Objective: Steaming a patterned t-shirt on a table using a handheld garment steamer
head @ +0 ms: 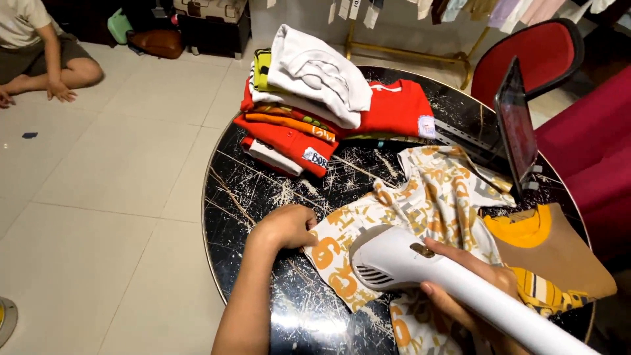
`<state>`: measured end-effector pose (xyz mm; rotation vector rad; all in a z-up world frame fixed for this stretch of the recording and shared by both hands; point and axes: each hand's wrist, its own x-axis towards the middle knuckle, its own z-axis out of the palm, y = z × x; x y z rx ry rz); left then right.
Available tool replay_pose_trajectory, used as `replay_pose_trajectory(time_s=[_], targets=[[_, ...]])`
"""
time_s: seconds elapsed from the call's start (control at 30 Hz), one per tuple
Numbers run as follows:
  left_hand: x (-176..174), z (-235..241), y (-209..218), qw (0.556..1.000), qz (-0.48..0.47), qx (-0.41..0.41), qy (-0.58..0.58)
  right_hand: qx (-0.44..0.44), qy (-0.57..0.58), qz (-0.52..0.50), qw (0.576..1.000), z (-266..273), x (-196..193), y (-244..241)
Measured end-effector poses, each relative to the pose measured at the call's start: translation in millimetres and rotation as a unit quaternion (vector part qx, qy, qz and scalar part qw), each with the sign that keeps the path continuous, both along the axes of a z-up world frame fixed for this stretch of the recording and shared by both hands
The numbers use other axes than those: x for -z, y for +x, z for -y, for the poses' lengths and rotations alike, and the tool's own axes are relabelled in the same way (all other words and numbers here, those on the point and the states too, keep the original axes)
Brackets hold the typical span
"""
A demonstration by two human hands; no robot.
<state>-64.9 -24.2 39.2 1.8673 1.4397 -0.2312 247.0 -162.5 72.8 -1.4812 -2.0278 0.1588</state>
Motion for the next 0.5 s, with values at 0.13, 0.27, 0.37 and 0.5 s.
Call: replay_pose_trajectory(time_s=[0.13,0.27,0.37,0.5], targets=[[16,22,4,0.998,-0.002,-0.039,0.054,-0.015,0.011,-0.039,0.999,2,-1,-5],[26,72,36,0.946,0.072,-0.074,0.308,-0.013,0.008,-0.081,0.997,3,-7,-8],[47,102,59,0.932,0.155,-0.02,0.326,0.015,-0.005,-0.07,0.997,3,-12,-5],[52,126,77,0.934,0.214,0.085,0.275,0.062,0.051,0.039,0.996,-3,0,13]])
